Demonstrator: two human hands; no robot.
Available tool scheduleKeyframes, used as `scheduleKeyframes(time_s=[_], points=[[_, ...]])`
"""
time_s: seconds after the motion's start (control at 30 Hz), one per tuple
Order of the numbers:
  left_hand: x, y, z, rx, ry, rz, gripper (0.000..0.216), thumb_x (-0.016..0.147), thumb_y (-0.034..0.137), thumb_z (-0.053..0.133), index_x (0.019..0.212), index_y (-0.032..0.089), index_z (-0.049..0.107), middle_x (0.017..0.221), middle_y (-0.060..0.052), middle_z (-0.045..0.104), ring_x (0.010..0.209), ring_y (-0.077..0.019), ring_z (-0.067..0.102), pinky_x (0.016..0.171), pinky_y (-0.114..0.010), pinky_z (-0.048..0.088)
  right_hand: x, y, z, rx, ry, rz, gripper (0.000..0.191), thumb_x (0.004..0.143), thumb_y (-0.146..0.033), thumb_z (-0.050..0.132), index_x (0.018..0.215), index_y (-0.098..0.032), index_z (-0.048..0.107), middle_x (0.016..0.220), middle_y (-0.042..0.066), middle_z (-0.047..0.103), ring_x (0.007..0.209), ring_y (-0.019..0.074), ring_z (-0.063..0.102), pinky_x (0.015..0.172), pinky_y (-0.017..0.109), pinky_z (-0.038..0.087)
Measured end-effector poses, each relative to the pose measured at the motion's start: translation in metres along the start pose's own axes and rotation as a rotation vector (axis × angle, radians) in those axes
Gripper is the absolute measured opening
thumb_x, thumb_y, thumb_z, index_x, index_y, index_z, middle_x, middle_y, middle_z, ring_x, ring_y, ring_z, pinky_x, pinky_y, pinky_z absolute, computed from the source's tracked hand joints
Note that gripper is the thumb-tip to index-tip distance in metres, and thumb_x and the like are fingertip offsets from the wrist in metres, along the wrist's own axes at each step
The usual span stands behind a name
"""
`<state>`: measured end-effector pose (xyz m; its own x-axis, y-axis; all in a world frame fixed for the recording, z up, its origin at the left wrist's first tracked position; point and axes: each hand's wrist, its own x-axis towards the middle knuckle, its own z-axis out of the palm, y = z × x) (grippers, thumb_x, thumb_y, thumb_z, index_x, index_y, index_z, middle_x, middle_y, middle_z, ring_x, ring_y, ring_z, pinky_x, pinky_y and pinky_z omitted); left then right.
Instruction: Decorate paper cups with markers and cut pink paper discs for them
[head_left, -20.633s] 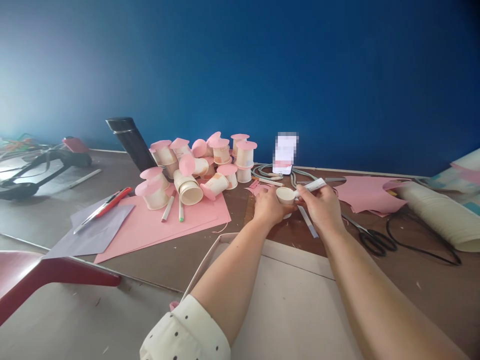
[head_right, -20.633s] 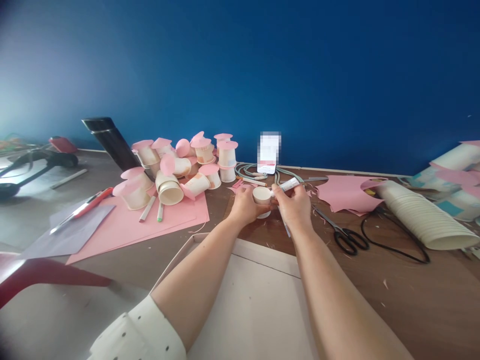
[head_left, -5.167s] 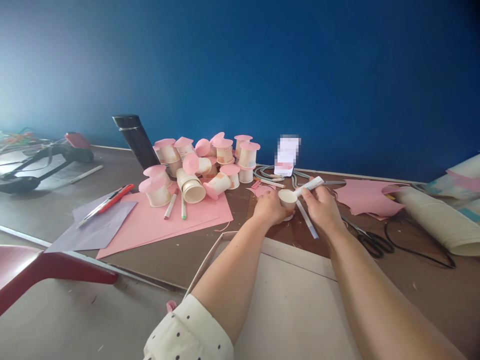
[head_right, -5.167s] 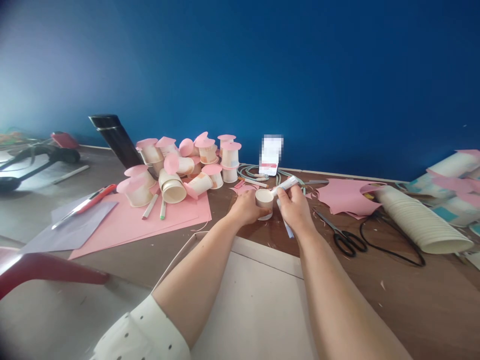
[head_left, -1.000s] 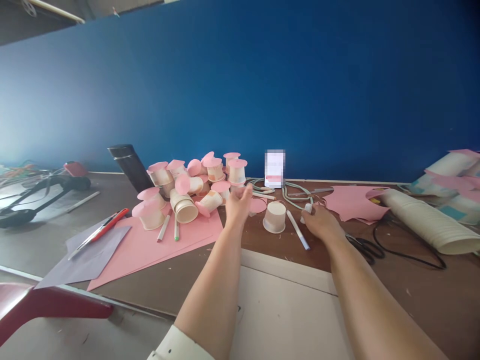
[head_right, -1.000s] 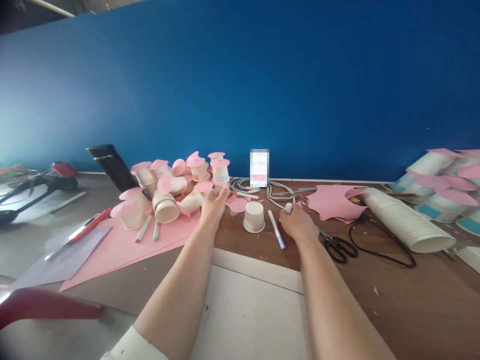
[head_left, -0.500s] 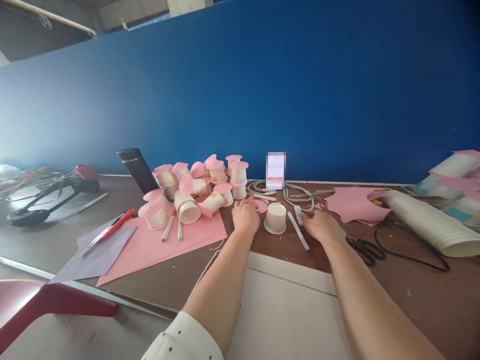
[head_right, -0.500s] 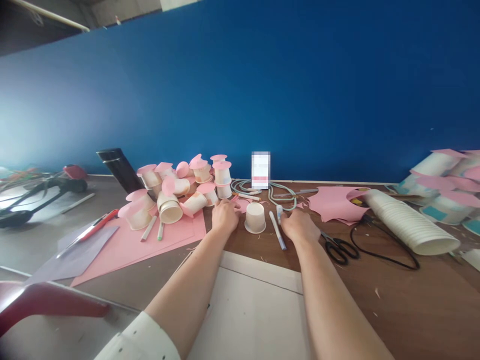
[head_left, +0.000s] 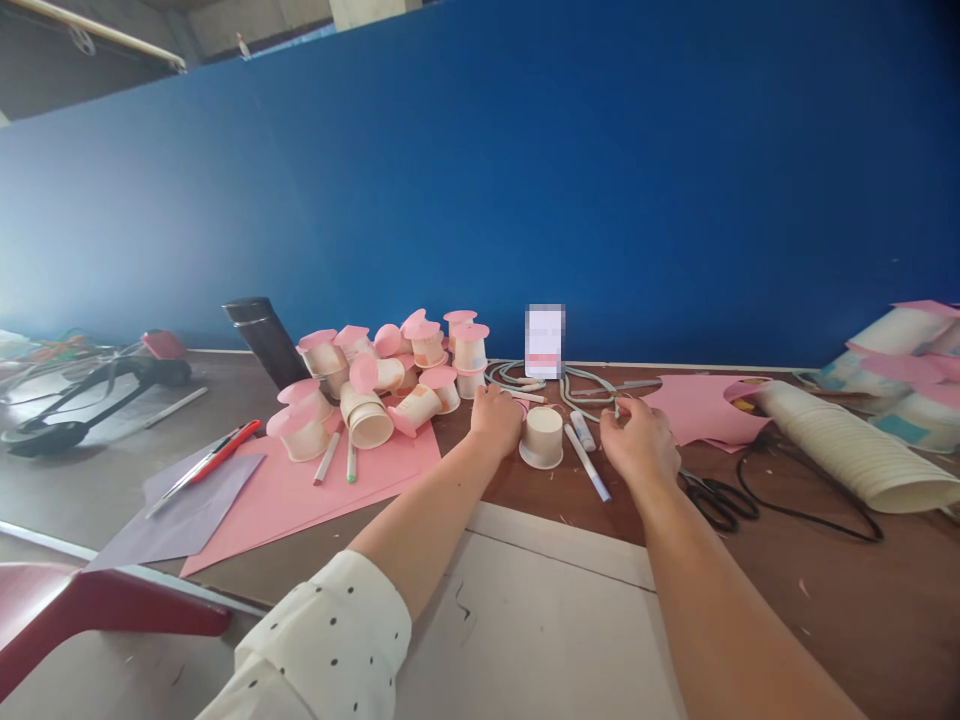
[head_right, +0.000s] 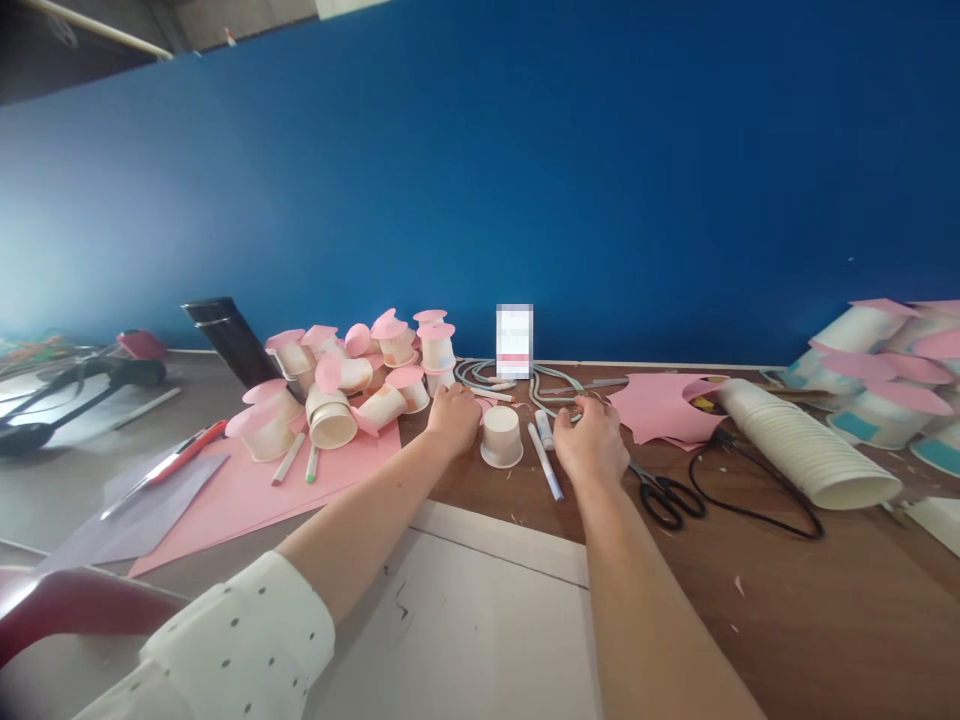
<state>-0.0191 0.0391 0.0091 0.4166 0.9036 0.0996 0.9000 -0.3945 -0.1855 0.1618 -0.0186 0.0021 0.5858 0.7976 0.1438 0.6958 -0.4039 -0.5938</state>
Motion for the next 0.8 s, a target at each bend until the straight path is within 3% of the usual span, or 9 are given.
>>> scheduleKeyframes(time_s=[0.33, 0.8], points=[[-0.007, 0.0, 0.005, 0.018, 0.018, 0.013, 0.028, 0.086, 0.014, 0.047, 0.101, 0.014, 0.071, 0.111, -0.015, 0.067, 0.116, -0.0293, 0.048, 0.095, -0.042, 0.032, -0.001, 0.001, -0.001, 0.085, 0.066, -0.047, 0.039, 0.087, -0.039, 0.046, 0.12, -0.027, 0.061, 0.123, 0.009, 0.058, 0.101, 0.026, 0.06, 0.086, 0.04, 0.047], [0.005, -0.001, 0.0, 0.018, -0.068, 0.015, 0.023, 0.082, 0.014, 0.056, 0.098, 0.017, 0.072, 0.106, -0.014, 0.071, 0.109, -0.0293, 0.056, 0.095, -0.043, 0.036, -0.001, 0.001, 0.0, 0.066, 0.031, -0.065, 0.035, 0.086, -0.037, 0.044, 0.115, -0.028, 0.063, 0.122, 0.007, 0.06, 0.104, 0.0269, 0.059, 0.087, 0.042, 0.046]])
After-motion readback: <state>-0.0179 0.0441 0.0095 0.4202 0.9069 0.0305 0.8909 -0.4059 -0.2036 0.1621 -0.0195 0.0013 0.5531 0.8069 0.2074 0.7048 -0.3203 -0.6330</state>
